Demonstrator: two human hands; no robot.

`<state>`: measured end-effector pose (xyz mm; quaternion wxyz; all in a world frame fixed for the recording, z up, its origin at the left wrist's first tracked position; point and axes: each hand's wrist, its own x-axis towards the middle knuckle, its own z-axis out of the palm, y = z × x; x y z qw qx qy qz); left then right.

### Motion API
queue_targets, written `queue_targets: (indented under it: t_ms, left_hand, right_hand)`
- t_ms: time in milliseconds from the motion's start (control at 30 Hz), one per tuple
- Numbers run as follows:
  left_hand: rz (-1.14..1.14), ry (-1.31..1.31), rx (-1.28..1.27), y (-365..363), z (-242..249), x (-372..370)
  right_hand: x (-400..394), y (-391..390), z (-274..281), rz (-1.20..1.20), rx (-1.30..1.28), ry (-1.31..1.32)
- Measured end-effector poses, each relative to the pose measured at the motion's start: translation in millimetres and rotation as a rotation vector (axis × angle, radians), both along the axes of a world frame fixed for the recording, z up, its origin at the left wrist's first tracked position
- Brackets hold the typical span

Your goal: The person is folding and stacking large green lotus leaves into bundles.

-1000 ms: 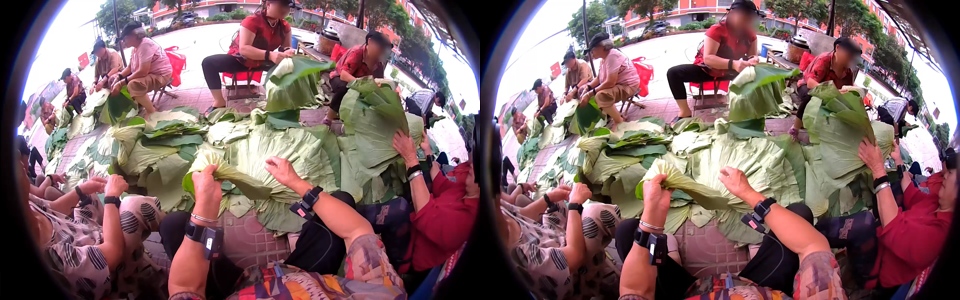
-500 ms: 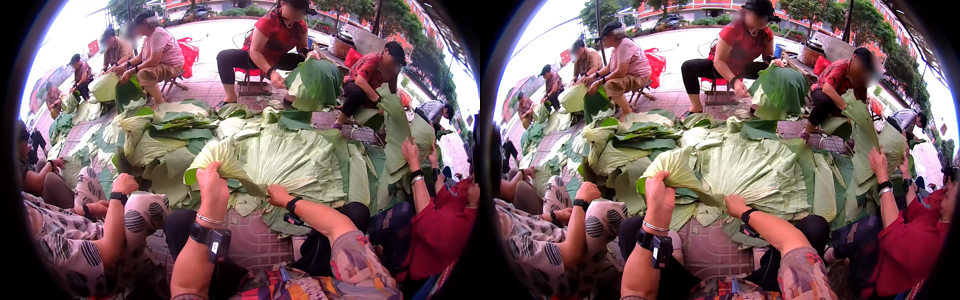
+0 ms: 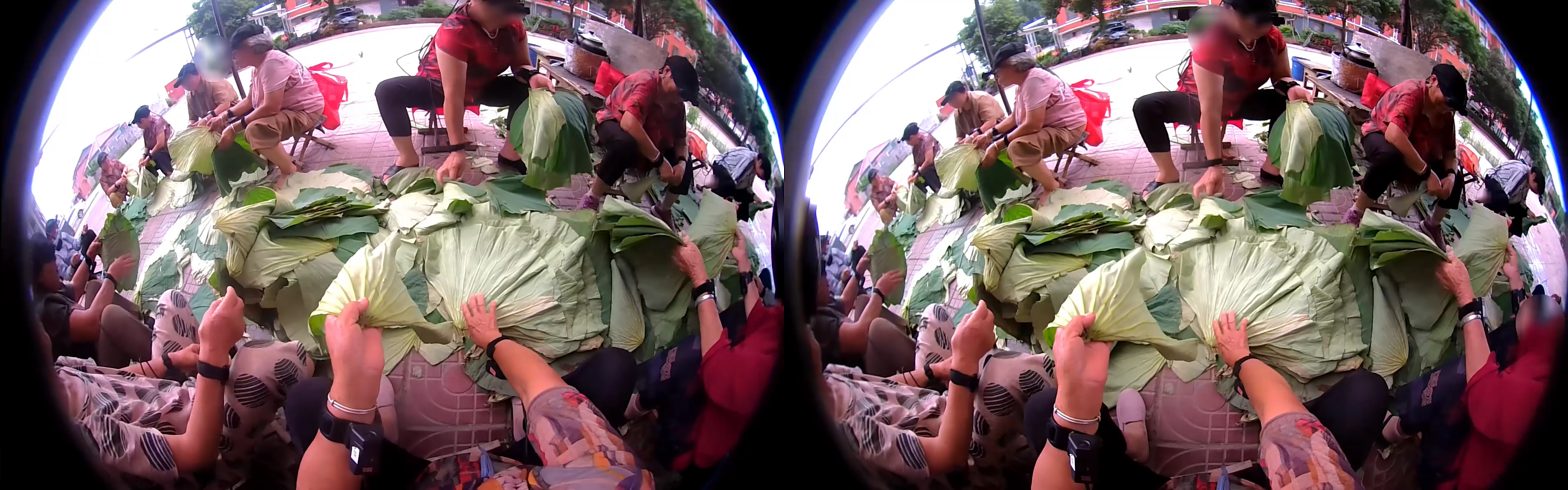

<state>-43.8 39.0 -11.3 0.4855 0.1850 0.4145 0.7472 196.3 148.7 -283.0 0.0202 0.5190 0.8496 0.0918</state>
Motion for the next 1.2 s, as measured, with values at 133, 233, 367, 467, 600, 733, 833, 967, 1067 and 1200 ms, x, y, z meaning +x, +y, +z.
queue_targets:
  t_ms: [133,233,367,467,600,733,833,967,1067,1200]
  left_hand:
    - [0.076,-0.107,-0.017,1,15,7]
    - [0.088,-0.189,-0.062,6,13,6]
    - [0.065,0.150,-0.091,8,-5,1]
    - [0.095,-0.184,-0.033,11,12,8]
    - [0.052,-0.171,0.013,17,0,4]
    - [0.076,-0.187,0.026,20,-5,3]
    - [0.044,-0.203,0.016,24,-9,-3]
    - [0.025,-0.227,0.019,23,-6,-1]
    - [-0.001,-0.226,0.024,21,-1,2]
    - [-0.013,-0.232,-0.008,30,-10,4]
  right_hand:
    - [-4,6,19,-0.004,-0.121,0.084]
    - [-9,29,39,-0.176,-0.195,0.468]
    - [14,75,65,-0.175,-0.182,0.836]
    - [25,71,123,-0.219,-0.374,0.921]
    - [49,73,158,-0.353,-0.717,1.231]
    - [83,78,216,-0.586,-0.274,1.320]
    - [120,93,252,-0.597,0.075,1.493]
    - [154,94,280,-0.359,0.445,1.598]
    - [145,89,286,-0.280,0.429,1.641]
    - [115,85,283,-0.374,0.293,1.335]
